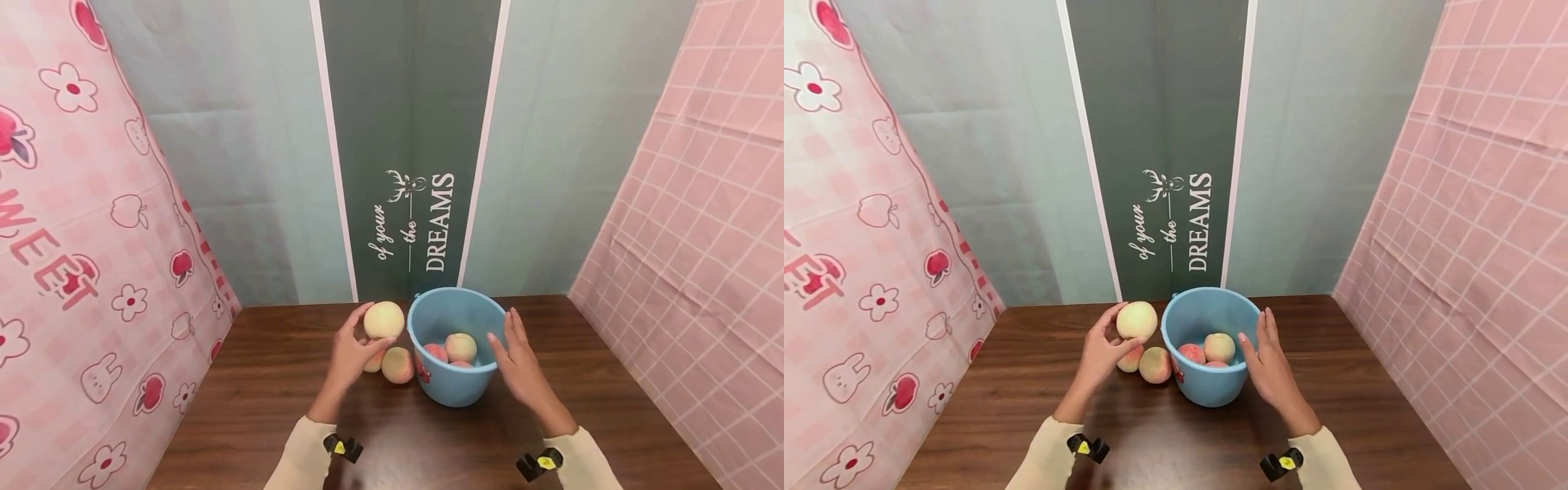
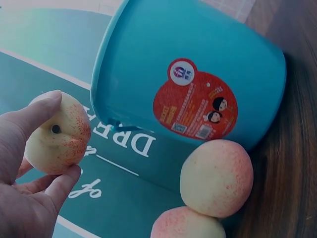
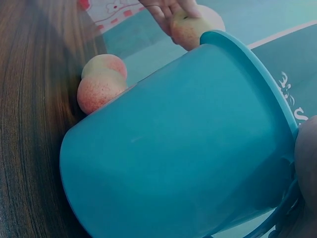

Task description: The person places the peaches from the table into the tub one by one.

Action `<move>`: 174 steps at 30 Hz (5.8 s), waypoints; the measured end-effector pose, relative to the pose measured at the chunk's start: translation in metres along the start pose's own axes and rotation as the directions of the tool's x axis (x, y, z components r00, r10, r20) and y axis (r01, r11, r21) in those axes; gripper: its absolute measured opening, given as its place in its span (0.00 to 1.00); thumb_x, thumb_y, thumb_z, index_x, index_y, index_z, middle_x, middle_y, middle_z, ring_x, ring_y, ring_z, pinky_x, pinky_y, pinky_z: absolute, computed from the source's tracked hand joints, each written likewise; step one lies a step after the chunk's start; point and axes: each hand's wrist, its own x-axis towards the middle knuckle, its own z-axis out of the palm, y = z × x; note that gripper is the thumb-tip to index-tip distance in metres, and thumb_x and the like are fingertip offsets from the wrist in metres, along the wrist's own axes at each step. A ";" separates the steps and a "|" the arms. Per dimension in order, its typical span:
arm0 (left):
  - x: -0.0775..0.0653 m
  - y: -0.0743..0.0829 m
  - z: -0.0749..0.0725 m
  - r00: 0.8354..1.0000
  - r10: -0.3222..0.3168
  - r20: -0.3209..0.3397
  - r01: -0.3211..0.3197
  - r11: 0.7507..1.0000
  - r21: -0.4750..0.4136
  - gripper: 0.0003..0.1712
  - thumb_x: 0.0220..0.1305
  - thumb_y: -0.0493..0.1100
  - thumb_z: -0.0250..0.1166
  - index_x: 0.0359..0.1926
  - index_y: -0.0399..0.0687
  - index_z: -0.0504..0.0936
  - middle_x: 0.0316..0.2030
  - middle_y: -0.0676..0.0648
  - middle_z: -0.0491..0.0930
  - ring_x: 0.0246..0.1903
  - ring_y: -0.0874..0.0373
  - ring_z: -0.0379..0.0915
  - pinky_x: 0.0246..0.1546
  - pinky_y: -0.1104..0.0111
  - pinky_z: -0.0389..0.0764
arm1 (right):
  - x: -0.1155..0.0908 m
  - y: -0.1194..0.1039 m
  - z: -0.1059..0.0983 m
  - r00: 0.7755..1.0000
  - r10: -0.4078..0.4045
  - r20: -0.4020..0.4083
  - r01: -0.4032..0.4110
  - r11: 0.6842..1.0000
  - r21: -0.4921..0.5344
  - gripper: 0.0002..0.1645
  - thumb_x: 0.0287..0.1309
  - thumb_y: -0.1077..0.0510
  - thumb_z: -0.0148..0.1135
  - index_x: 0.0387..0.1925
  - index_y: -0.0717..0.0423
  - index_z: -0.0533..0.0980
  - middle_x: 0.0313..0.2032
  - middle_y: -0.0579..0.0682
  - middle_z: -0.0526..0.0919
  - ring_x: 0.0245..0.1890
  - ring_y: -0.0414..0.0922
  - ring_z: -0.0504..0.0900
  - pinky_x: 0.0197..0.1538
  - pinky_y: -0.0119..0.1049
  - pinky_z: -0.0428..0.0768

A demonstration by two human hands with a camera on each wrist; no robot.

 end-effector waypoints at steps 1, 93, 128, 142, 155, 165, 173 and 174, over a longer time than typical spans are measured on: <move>0.000 0.002 0.001 1.000 0.004 0.002 -0.004 1.000 -0.005 0.45 0.45 0.47 0.85 0.66 0.55 0.76 0.62 0.48 0.77 0.57 0.47 0.77 0.52 0.54 0.83 | 0.000 0.000 0.000 1.000 -0.001 0.000 0.001 1.000 0.003 0.47 0.78 0.41 0.44 0.80 0.59 0.35 0.80 0.56 0.29 0.77 0.68 0.42 0.68 0.73 0.52; -0.001 0.038 0.059 0.940 0.232 0.252 -0.265 0.958 0.109 0.50 0.47 0.41 0.84 0.71 0.57 0.71 0.62 0.50 0.75 0.59 0.56 0.74 0.60 0.60 0.78 | -0.006 -0.003 0.003 1.000 0.010 -0.008 -0.010 1.000 0.015 0.48 0.78 0.41 0.46 0.79 0.62 0.36 0.80 0.58 0.30 0.77 0.68 0.42 0.70 0.72 0.50; 0.001 0.033 0.062 0.911 0.290 0.291 -0.306 0.952 0.009 0.43 0.54 0.35 0.79 0.70 0.50 0.72 0.62 0.38 0.73 0.62 0.47 0.74 0.57 0.60 0.79 | -0.006 -0.002 0.003 0.999 -0.016 -0.027 0.017 0.999 0.040 0.48 0.78 0.42 0.47 0.79 0.64 0.38 0.80 0.58 0.31 0.78 0.66 0.41 0.71 0.71 0.49; -0.004 0.030 0.053 0.930 0.274 0.245 -0.266 0.962 -0.065 0.41 0.54 0.34 0.78 0.69 0.47 0.74 0.62 0.46 0.75 0.63 0.45 0.74 0.57 0.57 0.79 | -0.007 0.001 0.006 1.000 -0.015 -0.025 0.016 0.999 0.041 0.49 0.77 0.40 0.46 0.79 0.63 0.37 0.80 0.57 0.31 0.77 0.66 0.41 0.71 0.72 0.49; -0.004 0.020 0.037 0.946 0.270 0.181 -0.260 0.963 -0.074 0.41 0.54 0.35 0.79 0.69 0.47 0.74 0.60 0.37 0.76 0.60 0.41 0.75 0.56 0.52 0.80 | -0.005 0.002 0.006 0.999 -0.020 -0.032 0.021 0.999 0.032 0.49 0.77 0.40 0.46 0.79 0.64 0.37 0.80 0.57 0.31 0.78 0.66 0.41 0.71 0.71 0.48; -0.004 0.007 0.025 0.962 0.249 0.113 -0.252 0.968 0.014 0.40 0.54 0.39 0.80 0.68 0.56 0.75 0.59 0.48 0.78 0.59 0.45 0.76 0.56 0.49 0.80 | -0.003 0.001 0.003 1.000 -0.016 -0.020 0.016 0.999 0.028 0.49 0.77 0.40 0.46 0.79 0.62 0.36 0.80 0.56 0.30 0.78 0.66 0.41 0.70 0.72 0.49; -0.006 0.000 0.013 0.972 0.218 0.086 -0.223 0.973 0.056 0.41 0.52 0.39 0.80 0.68 0.54 0.76 0.59 0.45 0.79 0.60 0.47 0.76 0.57 0.48 0.79 | -0.002 -0.001 0.002 1.000 -0.011 -0.012 0.011 0.999 0.031 0.49 0.77 0.39 0.46 0.79 0.62 0.36 0.80 0.56 0.30 0.78 0.66 0.41 0.70 0.72 0.49; -0.007 -0.001 0.010 0.975 0.205 0.086 -0.211 0.976 0.063 0.41 0.53 0.39 0.80 0.68 0.55 0.76 0.59 0.44 0.79 0.60 0.49 0.76 0.58 0.50 0.79 | -0.003 -0.001 0.002 1.000 -0.008 -0.012 0.009 1.000 0.030 0.49 0.77 0.39 0.46 0.79 0.62 0.36 0.80 0.56 0.29 0.78 0.66 0.41 0.70 0.72 0.49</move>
